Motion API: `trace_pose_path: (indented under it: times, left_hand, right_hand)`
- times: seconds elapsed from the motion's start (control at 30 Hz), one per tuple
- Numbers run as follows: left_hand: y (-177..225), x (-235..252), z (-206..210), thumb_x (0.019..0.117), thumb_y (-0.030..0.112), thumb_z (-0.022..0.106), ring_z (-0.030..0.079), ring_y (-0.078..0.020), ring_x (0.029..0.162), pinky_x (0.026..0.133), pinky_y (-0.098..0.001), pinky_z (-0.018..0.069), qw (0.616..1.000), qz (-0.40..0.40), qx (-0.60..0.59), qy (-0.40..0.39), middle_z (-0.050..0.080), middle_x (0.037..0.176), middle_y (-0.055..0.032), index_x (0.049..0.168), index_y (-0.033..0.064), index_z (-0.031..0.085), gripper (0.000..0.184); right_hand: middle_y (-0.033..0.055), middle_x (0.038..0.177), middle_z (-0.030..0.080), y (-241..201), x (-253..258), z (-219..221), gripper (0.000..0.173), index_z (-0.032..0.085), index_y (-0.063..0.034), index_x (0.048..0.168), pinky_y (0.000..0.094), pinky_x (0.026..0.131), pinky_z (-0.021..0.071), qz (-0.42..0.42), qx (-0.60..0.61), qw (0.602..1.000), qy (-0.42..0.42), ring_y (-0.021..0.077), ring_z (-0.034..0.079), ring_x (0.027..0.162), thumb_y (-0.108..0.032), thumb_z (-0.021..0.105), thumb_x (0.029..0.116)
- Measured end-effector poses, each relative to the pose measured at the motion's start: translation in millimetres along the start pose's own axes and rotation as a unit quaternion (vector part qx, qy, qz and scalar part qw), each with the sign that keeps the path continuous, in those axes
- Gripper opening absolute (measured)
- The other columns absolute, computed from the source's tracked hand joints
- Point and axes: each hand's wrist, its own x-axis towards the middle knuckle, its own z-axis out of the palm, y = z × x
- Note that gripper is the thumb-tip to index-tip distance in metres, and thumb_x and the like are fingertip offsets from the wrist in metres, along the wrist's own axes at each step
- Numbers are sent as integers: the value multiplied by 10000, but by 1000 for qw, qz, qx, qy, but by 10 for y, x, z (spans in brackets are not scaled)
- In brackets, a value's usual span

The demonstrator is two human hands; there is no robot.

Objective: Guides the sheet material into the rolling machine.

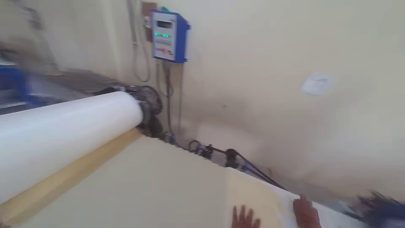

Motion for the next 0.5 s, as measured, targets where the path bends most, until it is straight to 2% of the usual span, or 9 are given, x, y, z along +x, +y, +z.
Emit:
trace_pose_path:
  times: [0.07,0.13,0.2,0.23,0.3,0.37,0.4,0.43,0.5]
  left_hand:
    - [94,61,89,1080,371,411,217,-390,1557,1205,-723,104,1000,8,21,1,341,1660,-104,1560,204,454,510]
    - [182,92,128,1076,381,393,221,-400,1554,1195,-730,105,999,11,48,-9,321,1667,-113,1572,218,437,524]
    - [246,141,140,1079,391,372,195,-420,1556,1188,-744,74,998,8,62,-30,287,1679,-126,1587,218,411,538]
    - [280,170,136,1085,398,345,165,-418,1564,1192,-740,46,997,-1,57,-47,262,1689,-119,1595,221,392,542]
    - [378,256,73,1103,395,285,115,-396,1578,1206,-712,-17,997,-31,-11,-75,240,1699,-92,1602,211,374,539]
    - [429,317,-57,1120,317,248,166,-422,1563,1197,-730,6,984,-34,-172,-38,306,1666,-147,1591,101,373,533]
    - [435,312,-161,1120,305,219,175,-420,1561,1191,-738,15,964,-18,-266,-23,287,1667,-178,1604,51,311,555]
    - [426,298,-253,1112,316,208,207,-394,1558,1191,-736,52,944,3,-329,-7,292,1663,-184,1608,35,285,575]
    - [352,256,-435,1103,334,198,251,-388,1545,1191,-729,97,932,48,-359,14,323,1645,-205,1594,9,308,599]
  right_hand:
    - [386,1415,500,168,47,-434,424,458,124,1431,644,1062,430,46,6,998,38,537,522,1298,-95,433,1069]
    - [340,1441,510,183,17,-906,398,505,96,1420,608,1096,417,15,-41,999,31,490,514,1335,-86,418,1077]
    - [313,1468,493,81,-166,-1295,431,517,-38,1480,612,1085,432,-56,-118,991,-8,485,500,1350,-39,423,1059]
    - [300,1427,528,18,-378,-1452,440,510,-84,1493,606,1048,464,-98,-140,985,-31,473,534,1314,-60,437,1059]
    - [256,1319,618,-38,-993,-1662,353,589,-37,1385,549,1030,484,-204,-126,968,-78,417,591,1254,-110,482,1057]
    - [221,1163,708,65,-1677,-1669,234,708,19,1163,513,989,519,-363,-63,926,-83,385,664,1144,-82,554,1018]
    - [184,1067,739,149,-1997,-1635,172,741,-5,1062,487,903,569,-455,-46,888,-47,356,710,1044,-56,595,986]
    - [134,1002,744,237,-2284,-1617,149,746,-54,1018,437,806,591,-535,-44,844,2,308,722,950,-44,606,967]
    - [76,985,729,355,-2733,-1784,187,718,-89,1052,347,702,533,-614,-103,779,77,225,685,871,-45,547,990]
